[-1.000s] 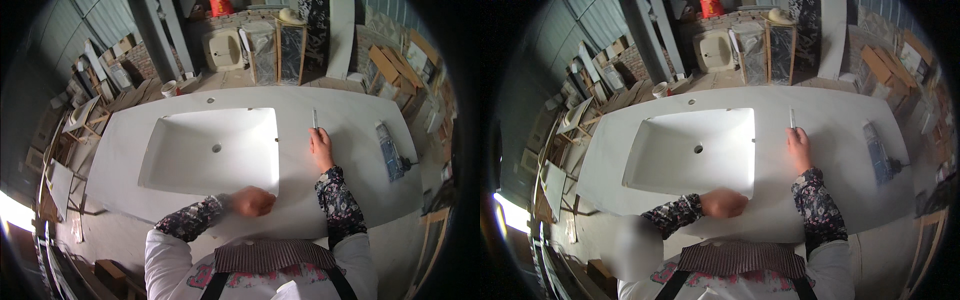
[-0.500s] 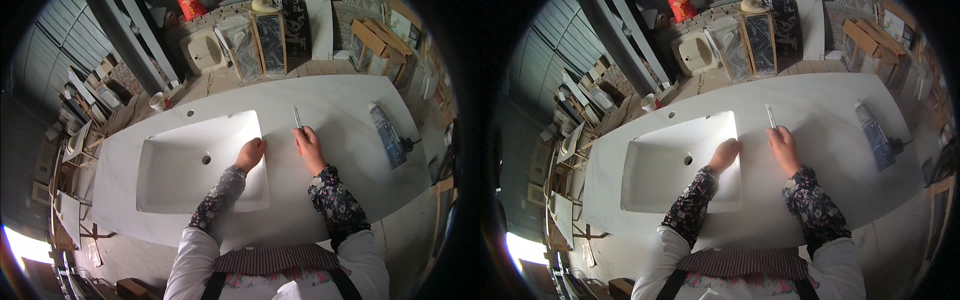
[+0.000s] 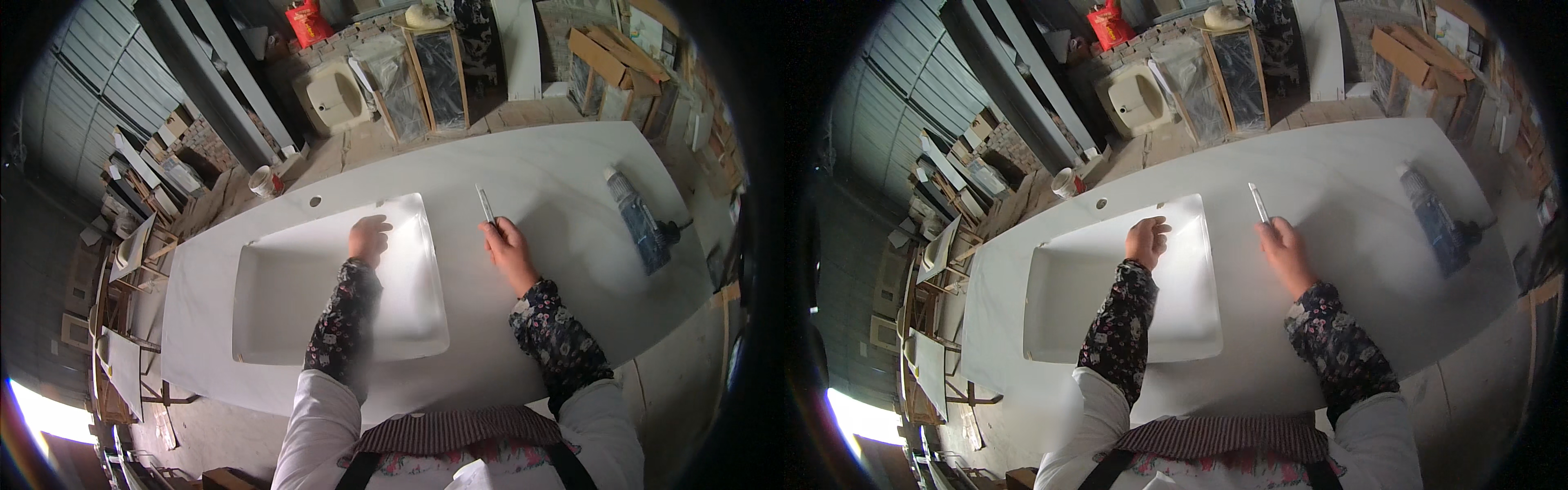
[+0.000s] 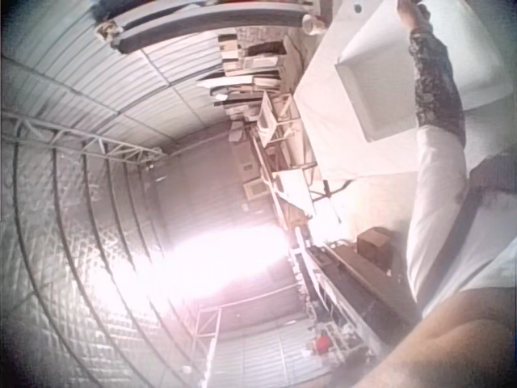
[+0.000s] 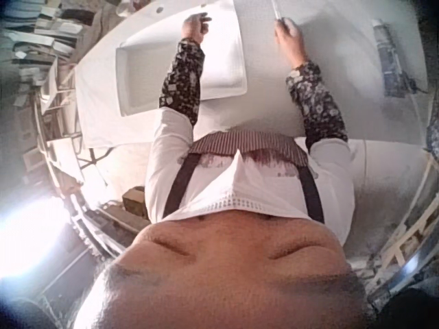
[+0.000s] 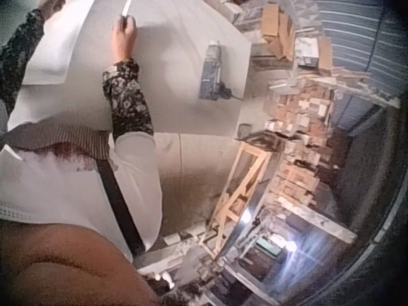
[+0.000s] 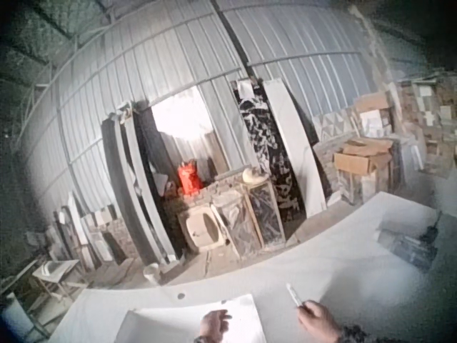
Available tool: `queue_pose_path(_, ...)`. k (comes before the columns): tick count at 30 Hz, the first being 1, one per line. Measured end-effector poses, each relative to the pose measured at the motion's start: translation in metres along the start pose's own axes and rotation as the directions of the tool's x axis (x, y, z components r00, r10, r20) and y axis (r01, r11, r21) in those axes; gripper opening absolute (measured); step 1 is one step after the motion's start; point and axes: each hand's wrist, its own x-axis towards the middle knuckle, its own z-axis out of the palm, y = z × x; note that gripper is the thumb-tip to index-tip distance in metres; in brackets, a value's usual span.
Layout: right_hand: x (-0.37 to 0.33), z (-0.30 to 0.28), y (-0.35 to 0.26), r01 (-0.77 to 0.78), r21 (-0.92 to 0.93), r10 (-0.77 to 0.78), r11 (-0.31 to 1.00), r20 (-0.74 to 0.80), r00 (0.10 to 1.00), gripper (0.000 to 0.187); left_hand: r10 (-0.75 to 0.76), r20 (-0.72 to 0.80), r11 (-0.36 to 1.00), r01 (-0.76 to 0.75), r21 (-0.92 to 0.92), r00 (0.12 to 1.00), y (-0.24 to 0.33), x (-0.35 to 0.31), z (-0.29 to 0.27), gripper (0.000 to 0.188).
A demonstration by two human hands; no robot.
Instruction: The person scrapes the edge of a white bathroom vanity countertop with a small tool, then uses a heat gun to apply heat to the sink basin area. The person also handles a small metal strip and a yellow object while moving around the workshop.
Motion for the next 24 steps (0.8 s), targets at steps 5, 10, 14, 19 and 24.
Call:
queue_pose_path(5,-0.003,0.001,-0.004,0.035,0.017,-0.035,0.999,-0.002,0.999,0.029,-0.171,0.092,0.978,0.18,-0.101,0.981,0.009,0.04,-0.004,0.031)
queue_pose_path(10,-0.004,0.0,-0.007,0.007,0.025,-0.007,1.0,0.008,1.0,0.028,-0.176,0.118,0.982,0.182,-0.047,0.977,-0.009,0.087,-0.002,0.02)
queue_pose_path(14,-0.006,0.001,-0.013,-0.088,0.032,0.088,0.996,0.003,0.996,0.026,0.489,-0.118,0.686,-0.297,0.665,0.864,-0.03,0.09,0.009,0.036)
queue_pose_path(19,-0.009,0.003,-0.019,-0.076,0.072,0.076,0.995,0.0,0.997,0.017,0.666,-0.125,0.496,-0.312,0.811,0.735,-0.028,0.069,0.027,0.038)
queue_pose_path(24,-0.008,0.0,-0.016,-0.079,0.021,0.079,0.997,-0.023,0.997,0.02,0.371,0.099,0.753,-0.361,0.551,0.924,-0.038,0.059,-0.029,0.031)
